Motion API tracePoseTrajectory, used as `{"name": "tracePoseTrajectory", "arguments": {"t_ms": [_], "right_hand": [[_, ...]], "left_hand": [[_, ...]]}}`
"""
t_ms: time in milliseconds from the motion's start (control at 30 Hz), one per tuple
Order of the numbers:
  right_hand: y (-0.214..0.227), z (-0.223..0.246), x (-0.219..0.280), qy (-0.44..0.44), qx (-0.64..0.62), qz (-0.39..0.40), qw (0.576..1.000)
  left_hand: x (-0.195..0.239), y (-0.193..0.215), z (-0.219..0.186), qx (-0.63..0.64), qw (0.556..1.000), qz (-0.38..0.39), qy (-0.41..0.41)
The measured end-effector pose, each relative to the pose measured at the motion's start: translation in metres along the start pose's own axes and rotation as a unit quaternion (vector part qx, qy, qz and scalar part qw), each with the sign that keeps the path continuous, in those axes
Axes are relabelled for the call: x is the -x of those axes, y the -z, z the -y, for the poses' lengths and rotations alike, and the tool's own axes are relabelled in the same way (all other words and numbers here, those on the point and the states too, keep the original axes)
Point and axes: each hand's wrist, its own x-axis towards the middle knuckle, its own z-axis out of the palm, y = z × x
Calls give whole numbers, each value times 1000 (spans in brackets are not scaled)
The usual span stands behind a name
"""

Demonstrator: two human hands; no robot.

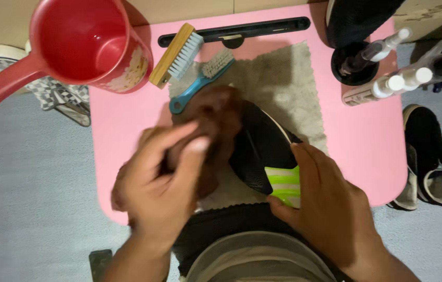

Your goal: The person cleans the sole of a shoe using a small brush and then wipes the area with a cloth.

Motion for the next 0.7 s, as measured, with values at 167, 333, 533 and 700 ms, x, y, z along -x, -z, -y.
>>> {"name": "tracePoseTrajectory", "arguments": {"t_ms": [167, 333, 533, 700], "right_hand": [[0, -4, -1, 1, -45, 26, 999], [-4, -3, -2, 4, -55, 24, 998], [-6, 4, -2, -6, -39, 34, 999], [-7, 4, -2, -30, -32, 45, 998]], "left_hand": [[-5, -48, 30, -37, 986, 163, 11], [-8, -67, 63, -91, 972, 195, -98], [-2, -57, 66, -131, 950, 250, -129], [15, -35, 65, -148, 924, 314, -158]]}}
